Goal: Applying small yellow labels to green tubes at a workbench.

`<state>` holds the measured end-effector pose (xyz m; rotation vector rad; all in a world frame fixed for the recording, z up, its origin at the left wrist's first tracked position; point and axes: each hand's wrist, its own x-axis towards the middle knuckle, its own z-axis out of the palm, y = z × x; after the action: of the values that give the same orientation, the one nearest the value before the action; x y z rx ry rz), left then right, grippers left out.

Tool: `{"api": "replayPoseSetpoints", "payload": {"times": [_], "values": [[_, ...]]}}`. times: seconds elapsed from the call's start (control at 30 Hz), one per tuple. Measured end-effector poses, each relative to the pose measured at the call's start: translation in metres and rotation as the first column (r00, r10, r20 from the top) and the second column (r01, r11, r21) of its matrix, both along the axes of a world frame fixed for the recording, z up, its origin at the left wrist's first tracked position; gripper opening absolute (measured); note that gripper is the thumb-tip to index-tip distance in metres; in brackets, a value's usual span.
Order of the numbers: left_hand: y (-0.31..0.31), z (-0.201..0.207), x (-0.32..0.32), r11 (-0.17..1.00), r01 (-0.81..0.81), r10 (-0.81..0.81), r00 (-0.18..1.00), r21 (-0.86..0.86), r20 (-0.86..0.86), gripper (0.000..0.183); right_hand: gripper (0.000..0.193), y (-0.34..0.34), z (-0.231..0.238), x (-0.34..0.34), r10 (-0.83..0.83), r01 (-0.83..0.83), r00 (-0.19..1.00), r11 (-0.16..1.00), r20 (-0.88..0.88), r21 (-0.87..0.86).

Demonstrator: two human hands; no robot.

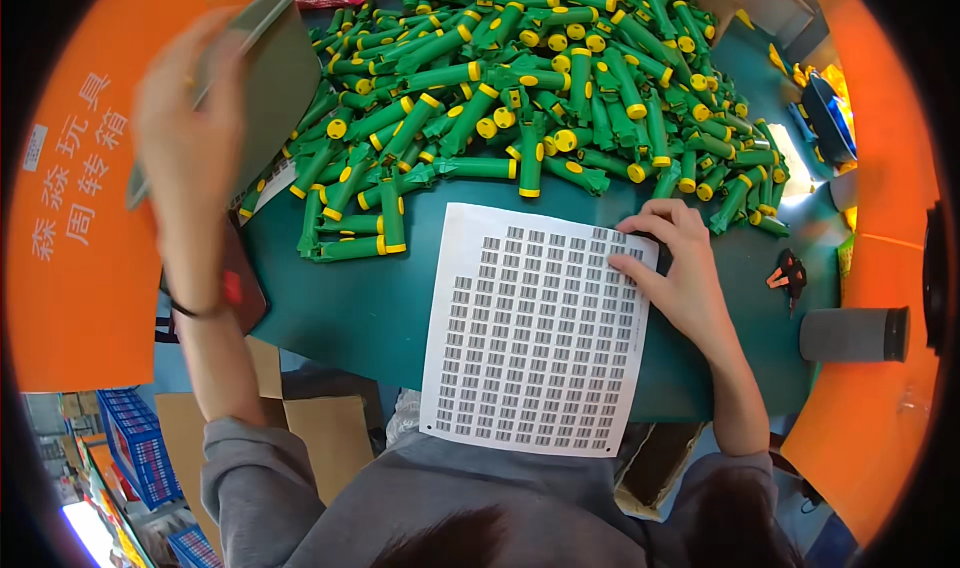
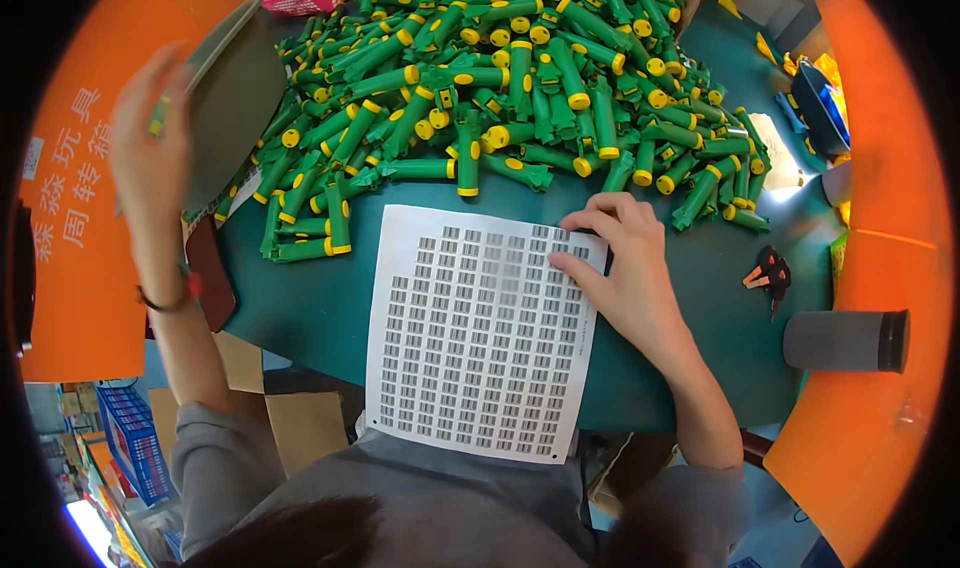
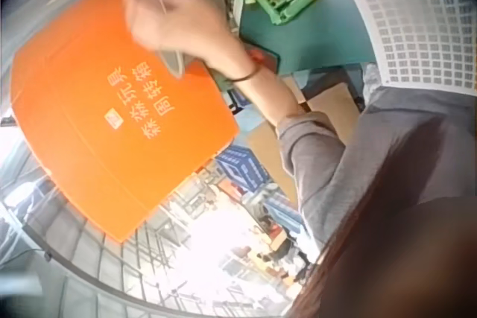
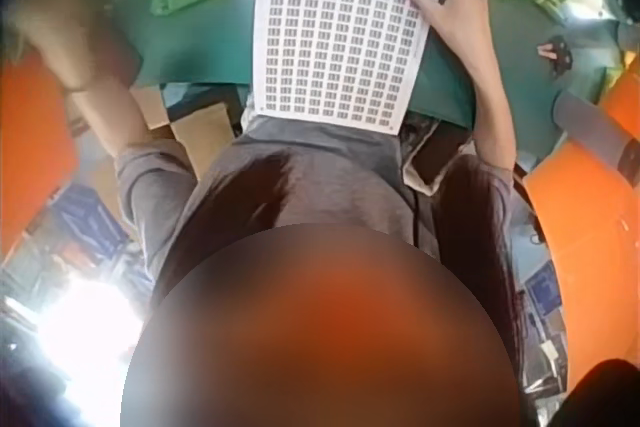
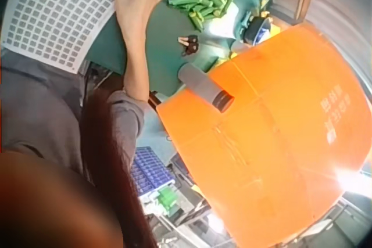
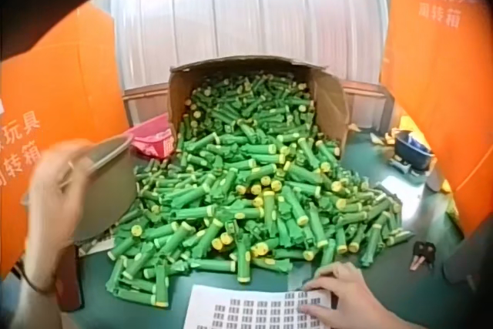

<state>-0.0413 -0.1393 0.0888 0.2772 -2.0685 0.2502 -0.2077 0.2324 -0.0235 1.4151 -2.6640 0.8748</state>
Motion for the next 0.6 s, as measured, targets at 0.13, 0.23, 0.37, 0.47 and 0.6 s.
{"api": "replayPoseSetpoints", "payload": {"times": [0.13,0.23,0.37,0.47,0.6], "values": [[0.138,-0.076,-0.032,0.672,0.511,-0.691,0.693,0.536,0.206,0.029,0.022,-0.003,-0.005,0.003,0.026,0.035,0.959,0.977,0.282,-0.212],[0.16,-0.109,-0.048,0.628,0.599,-0.746,0.646,0.497,0.164,0.029,0.016,-0.006,0.003,0.014,0.048,0.203,0.702,0.943,0.711,-0.264],[0.158,-0.122,-0.053,0.681,0.683,-0.73,0.664,0.266,0.165,0.031,0.015,-0.009,0.002,0.019,0.071,0.259,0.577,0.929,0.813,-0.265],[0.159,-0.129,-0.055,0.677,0.712,-0.735,0.669,0.186,0.113,0.038,0.017,-0.008,-0.006,0.021,0.1,0.337,0.425,0.905,0.9,-0.26],[0.157,-0.132,-0.052,0.699,0.696,-0.715,0.684,0.165,0.141,0.032,0.017,-0.011,-0.008,0.021,0.131,0.357,0.368,0.894,0.921,-0.27]]}}
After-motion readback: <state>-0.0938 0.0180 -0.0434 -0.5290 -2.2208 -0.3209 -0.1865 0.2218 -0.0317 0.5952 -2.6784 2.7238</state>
